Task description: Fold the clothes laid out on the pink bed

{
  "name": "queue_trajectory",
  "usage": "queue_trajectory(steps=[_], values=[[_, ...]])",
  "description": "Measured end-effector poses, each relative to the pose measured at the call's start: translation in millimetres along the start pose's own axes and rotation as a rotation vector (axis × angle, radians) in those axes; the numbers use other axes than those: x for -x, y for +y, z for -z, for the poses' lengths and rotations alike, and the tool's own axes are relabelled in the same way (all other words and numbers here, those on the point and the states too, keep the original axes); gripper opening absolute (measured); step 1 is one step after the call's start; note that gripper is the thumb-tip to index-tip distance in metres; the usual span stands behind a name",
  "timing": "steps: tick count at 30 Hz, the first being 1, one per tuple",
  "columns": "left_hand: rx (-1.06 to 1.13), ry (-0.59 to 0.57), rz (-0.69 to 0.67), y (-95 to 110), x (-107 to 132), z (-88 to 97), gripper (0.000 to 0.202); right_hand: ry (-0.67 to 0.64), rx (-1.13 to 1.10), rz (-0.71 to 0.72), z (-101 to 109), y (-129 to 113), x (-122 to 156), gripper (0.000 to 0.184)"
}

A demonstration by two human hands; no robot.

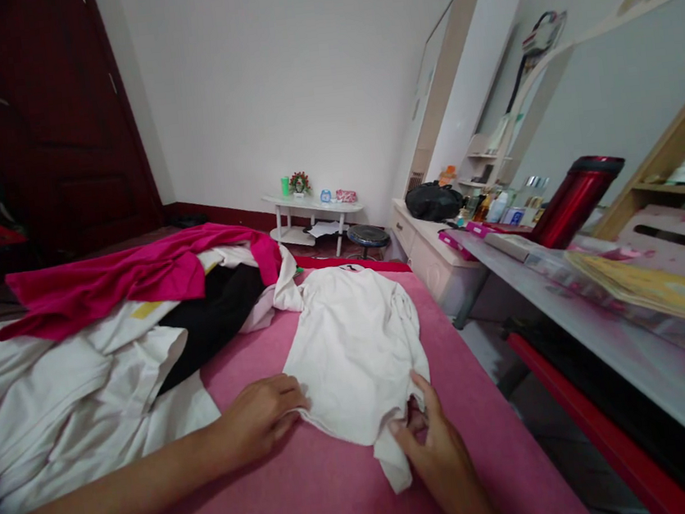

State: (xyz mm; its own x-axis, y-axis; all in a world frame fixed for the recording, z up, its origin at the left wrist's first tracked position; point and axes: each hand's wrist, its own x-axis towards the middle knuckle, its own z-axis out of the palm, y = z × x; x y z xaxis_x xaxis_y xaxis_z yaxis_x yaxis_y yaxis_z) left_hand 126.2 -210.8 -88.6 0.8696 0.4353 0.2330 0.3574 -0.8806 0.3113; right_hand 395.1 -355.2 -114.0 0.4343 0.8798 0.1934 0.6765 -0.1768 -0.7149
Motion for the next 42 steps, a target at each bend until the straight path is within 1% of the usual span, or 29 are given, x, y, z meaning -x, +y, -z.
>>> queue_trajectory(steps=[1,3,4,5,6,7,8,10,11,12,13,14,16,17,19,21,23,25,27,28,30,31,33,35,37,39,40,42], values=[[0.020,0.011,0.009,-1,-1,-0.7,0.018,-0.045,0.025,-0.001,-7,-7,6,0.080],[0.094,0.042,0.045,-4,-3,0.7,0.019,-0.098,0.056,0.031,-14,-18,11,0.085],[0.140,0.062,0.066,-7,-4,3.6,0.020,-0.117,0.045,0.063,-12,-20,9,0.083],[0.183,0.087,0.084,-10,-4,8.2,0.021,-0.126,0.029,0.092,-4,-19,3,0.078],[0.216,0.116,0.100,-14,-3,14.6,0.020,-0.114,0.022,0.109,9,-16,-6,0.072],[0.236,0.143,0.113,-18,-2,22.4,0.019,-0.070,0.036,0.108,25,-12,-17,0.067],[0.245,0.165,0.121,-23,0,30.9,0.019,0.008,0.080,0.089,44,-7,-29,0.060],[0.244,0.184,0.120,-32,5,47.8,0.019,0.298,0.213,0.042,78,4,-49,0.054],[0.236,0.183,0.117,-35,8,54.6,0.019,0.394,0.311,0.042,89,8,-56,0.052],[0.223,0.178,0.117,-38,12,59.8,0.020,0.450,0.423,0.063,94,11,-60,0.051],[0.210,0.169,0.113,-39,15,62.9,0.021,0.457,0.538,0.101,92,13,-60,0.050],[0.198,0.153,0.106,-40,18,64.1,0.021,0.424,0.637,0.151,85,13,-58,0.051],[0.173,0.102,0.087,-40,24,61.2,0.022,0.316,0.730,0.243,59,12,-51,0.057],[0.162,0.077,0.078,-40,27,57.7,0.022,0.267,0.713,0.277,45,10,-47,0.061],[0.146,0.039,0.055,-41,32,48.2,0.021,0.188,0.603,0.316,21,9,-44,0.065],[0.160,0.007,0.029,-42,35,37.7,0.017,0.167,0.462,0.309,9,9,-49,0.067],[0.197,-0.006,0.008,-44,36,28.5,0.015,0.200,0.334,0.243,8,12,-61,0.069],[0.220,0.012,0.030,-45,36,22.6,0.015,0.232,0.245,0.130,12,18,-78,0.072],[0.234,0.047,0.094,-46,34,20.1,0.016,0.184,0.175,0.016,15,23,-94,0.067],[0.250,0.054,0.132,-46,33,20.0,0.016,0.137,0.144,-0.023,16,25,-102,0.059],[0.288,0.079,0.194,-48,30,20.8,0.016,0.057,0.098,-0.056,16,25,-114,0.036],[0.300,0.102,0.212,-50,28,21.7,0.016,0.047,0.088,-0.056,17,23,-120,0.026],[0.304,0.166,0.246,-56,23,25.7,0.017,0.091,0.099,-0.057,22,14,-133,0.016],[0.317,0.247,0.292,-62,14,35.4,0.021,0.177,0.121,-0.065,34,0,-150,0.013],[0.370,0.349,0.337,-66,2,54.5,0.025,0.285,0.143,-0.064,51,-23,-169,0.018],[0.451,0.489,0.330,-64,-13,83.6,0.025,0.441,0.128,-0.013,69,-52,-184,0.027],[0.490,0.560,0.305,-61,-20,101.0,0.024,0.533,0.092,0.046,77,-69,-188,0.031],[0.553,0.671,0.227,-48,-29,138.1,0.023,0.721,-0.056,0.230,90,-105,-183,0.031]])
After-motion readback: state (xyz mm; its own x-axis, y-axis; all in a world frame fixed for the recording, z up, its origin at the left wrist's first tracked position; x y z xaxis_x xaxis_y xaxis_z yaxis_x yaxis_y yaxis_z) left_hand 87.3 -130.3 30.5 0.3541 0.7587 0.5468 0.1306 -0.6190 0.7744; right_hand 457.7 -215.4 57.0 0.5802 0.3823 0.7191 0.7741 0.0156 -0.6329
